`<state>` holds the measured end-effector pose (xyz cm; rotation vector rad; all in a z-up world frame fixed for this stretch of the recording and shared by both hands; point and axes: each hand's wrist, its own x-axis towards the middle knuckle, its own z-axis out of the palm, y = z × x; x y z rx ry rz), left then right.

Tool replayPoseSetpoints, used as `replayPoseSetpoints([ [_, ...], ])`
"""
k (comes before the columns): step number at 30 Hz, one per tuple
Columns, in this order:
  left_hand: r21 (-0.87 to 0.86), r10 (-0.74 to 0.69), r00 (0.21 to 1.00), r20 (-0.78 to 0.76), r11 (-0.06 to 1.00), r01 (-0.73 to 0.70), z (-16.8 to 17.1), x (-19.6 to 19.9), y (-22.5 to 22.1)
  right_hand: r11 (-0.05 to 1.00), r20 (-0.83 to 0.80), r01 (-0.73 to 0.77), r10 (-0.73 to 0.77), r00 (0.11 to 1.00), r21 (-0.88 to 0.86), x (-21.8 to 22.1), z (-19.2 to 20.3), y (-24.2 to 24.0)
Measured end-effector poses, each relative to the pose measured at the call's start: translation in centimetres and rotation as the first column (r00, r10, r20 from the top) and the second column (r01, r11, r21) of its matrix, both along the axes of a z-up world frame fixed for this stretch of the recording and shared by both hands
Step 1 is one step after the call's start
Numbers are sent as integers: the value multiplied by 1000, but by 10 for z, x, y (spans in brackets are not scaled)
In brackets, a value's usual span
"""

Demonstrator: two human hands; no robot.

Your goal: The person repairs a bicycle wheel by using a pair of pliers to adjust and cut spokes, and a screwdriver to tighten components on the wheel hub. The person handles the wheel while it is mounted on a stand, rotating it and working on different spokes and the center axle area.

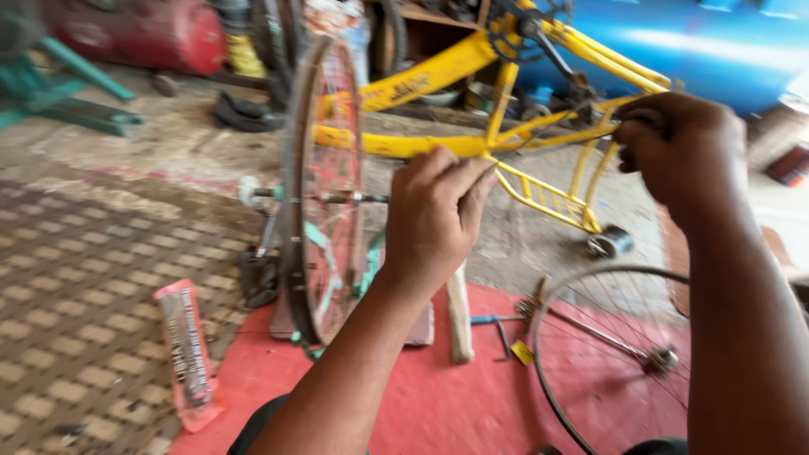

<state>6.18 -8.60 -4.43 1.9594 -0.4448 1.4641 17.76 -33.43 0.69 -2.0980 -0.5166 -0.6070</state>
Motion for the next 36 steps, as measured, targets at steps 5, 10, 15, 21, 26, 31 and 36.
replayPoseSetpoints([
  [5,60,21,666,-746,998,35,-93,74,-14,954,-135,232,-209,969,188,25,-37,-74],
  [10,117,131,225,-965,990,-75,-181,131,1,931,-216,322,-284,934,171,15,-49,-106],
  [15,36,133,561,-817,983,-182,-191,149,-14,950,-122,311,-305,944,28,10,-56,-111],
  [21,-80,-12,958,-286,997,-11,-108,121,-59,983,89,118,-106,990,-140,10,-61,-51],
  [26,-41,-255,918,-304,966,254,-63,86,-84,976,132,-22,52,990,-218,-17,-40,-4],
  [31,-266,-549,726,-415,836,480,-24,77,-89,987,-77,-3,-10,997,-159,-44,-7,-10],
  [36,-353,-772,555,-309,635,687,21,64,-134,959,-238,-201,246,940,199,-76,45,-64],
])
